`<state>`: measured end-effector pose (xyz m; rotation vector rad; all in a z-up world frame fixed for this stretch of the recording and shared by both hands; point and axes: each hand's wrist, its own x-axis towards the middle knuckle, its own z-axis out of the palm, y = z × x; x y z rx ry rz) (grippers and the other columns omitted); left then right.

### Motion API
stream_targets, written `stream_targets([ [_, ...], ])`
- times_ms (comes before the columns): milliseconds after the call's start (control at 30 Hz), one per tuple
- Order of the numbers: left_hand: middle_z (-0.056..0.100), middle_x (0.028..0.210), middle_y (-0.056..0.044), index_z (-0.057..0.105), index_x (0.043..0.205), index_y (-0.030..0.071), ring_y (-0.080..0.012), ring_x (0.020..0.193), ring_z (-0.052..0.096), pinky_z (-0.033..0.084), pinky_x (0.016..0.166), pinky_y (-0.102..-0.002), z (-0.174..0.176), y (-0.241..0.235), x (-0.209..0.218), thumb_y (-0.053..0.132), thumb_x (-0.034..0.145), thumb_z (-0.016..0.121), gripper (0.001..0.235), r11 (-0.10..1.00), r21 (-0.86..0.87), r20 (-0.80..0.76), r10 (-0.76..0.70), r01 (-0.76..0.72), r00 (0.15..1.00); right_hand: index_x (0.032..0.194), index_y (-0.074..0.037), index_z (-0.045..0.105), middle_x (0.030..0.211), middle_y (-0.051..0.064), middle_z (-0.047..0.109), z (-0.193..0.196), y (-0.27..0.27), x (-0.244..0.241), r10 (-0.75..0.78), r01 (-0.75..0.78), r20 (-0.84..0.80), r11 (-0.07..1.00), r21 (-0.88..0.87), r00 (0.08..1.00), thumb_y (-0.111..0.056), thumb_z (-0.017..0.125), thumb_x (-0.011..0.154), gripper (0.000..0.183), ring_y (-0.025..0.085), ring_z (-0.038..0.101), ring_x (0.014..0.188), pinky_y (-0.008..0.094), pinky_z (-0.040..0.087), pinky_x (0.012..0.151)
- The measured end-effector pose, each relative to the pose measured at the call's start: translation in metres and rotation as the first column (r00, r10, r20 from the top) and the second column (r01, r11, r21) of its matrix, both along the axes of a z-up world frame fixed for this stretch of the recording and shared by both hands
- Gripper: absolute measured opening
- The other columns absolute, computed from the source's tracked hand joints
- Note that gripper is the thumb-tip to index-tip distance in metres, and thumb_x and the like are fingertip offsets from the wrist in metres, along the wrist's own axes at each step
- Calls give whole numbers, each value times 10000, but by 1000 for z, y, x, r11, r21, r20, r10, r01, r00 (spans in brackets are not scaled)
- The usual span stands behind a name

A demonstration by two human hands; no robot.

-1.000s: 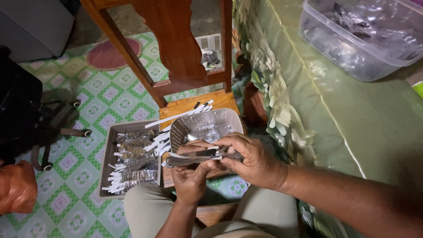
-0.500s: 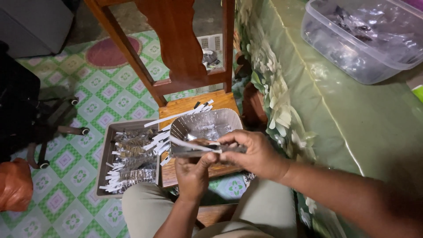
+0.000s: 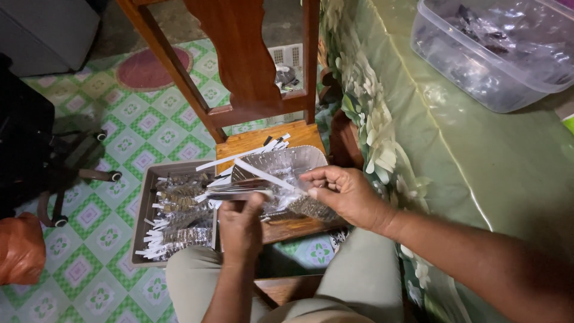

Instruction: Assembling metal tags onto white strips using a manual hand tool

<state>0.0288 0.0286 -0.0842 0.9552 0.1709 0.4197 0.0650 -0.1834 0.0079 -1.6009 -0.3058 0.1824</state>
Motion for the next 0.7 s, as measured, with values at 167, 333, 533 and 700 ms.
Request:
stream_targets([
  [167, 692, 958, -91, 634, 1054, 62, -211, 887, 661, 540, 910, -401, -18, 48, 3, 175, 822, 874, 353, 971, 189, -153, 174, -144, 973, 1140, -44, 771, 839, 37, 736, -20, -5, 10, -18, 17, -26, 1000, -12, 1000, 23, 728, 838, 312, 61, 640, 794, 231, 570, 746],
  [333, 643, 1026, -185, 622, 1122, -5, -275, 1000, 625, 527, 951, -481, -74, 88, 5, 266, 878, 887, 451, 876, 460, -319, 316, -145, 893, 1075, -39, 777, 824, 37, 721, -25, -7, 15, -34, 34, -68, 999, -1, 997, 43, 709, 841, 257, 71, 639, 776, 223, 562, 736],
  [533, 709, 733, -87, 707, 818, 172, -383, 859, 713, 516, 818, -471, -188, 122, 11, 405, 756, 827, 270, 636, 704, -671, 450, 315, 590, 1026, -25, 750, 768, 21, 654, -29, -12, 22, -84, 95, -166, 994, 57, 983, 59, 718, 819, 226, 75, 621, 706, 217, 533, 673],
  [700, 735, 890, -208, 729, 954, 89, -476, 958, 715, 538, 879, -596, -228, 142, 37, 324, 836, 663, 272, 288, 777, -629, 379, 560, 678, 1046, -45, 715, 792, 24, 655, -37, -21, 33, -109, 119, -180, 992, 43, 978, 10, 717, 845, 208, 80, 627, 718, 221, 519, 682],
])
